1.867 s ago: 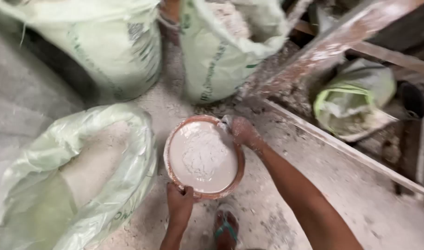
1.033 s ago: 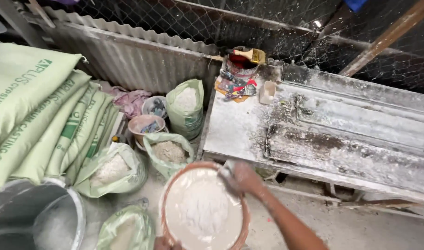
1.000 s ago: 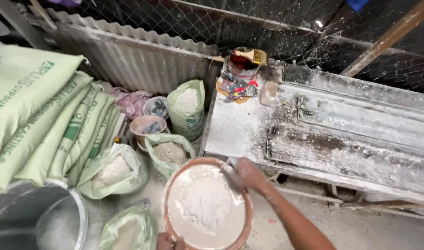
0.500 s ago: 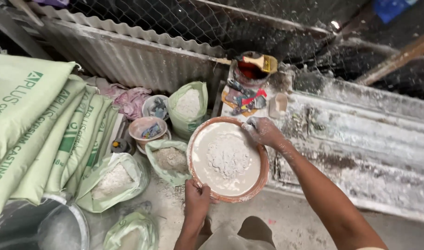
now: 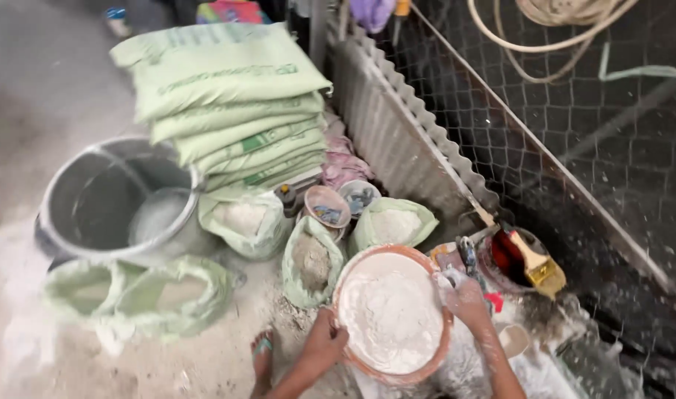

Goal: The person handles long white molding strips, placing them against a wall rack. They then pick up green and brown molding strips from a workbench and use a paintbrush to apply a dark liquid coating to their surfaces. The person repeatedly moves between the workbench and the storage area.

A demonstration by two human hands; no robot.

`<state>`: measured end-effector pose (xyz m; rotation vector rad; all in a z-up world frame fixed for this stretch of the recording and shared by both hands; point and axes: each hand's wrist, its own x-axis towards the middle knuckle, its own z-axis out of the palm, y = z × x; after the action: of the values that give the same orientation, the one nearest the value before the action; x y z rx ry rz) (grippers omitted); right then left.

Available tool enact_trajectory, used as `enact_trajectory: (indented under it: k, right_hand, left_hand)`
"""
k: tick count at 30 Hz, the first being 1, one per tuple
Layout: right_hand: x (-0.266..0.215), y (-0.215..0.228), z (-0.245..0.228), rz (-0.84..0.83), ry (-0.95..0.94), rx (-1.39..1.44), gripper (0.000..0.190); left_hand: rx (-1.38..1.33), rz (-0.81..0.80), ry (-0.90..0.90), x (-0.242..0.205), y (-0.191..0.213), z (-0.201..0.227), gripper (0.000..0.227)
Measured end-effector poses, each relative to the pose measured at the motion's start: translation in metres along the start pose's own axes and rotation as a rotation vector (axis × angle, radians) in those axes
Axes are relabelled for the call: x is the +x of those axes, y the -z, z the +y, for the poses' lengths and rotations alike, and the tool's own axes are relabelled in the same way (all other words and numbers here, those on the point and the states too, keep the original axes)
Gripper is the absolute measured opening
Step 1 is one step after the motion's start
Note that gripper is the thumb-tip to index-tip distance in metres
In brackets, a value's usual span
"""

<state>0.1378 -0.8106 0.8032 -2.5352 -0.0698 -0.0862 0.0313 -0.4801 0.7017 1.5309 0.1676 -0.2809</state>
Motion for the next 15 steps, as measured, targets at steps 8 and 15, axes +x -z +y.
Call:
enact_trajectory:
  k: [8,15]
  right_hand:
    - [0.007,0.014,-0.008,-0.191,-0.136,-0.002,0.041]
    - [-0.01,-0.001,0.015,-0.04,0.063,0.063,0.047]
  left_hand:
    - [-0.168,0.03,0.062,-0.031,-0.007,0.051,0.032]
    - [-0.146,-0.057,0.127,-0.046,0.002,0.073,0.044]
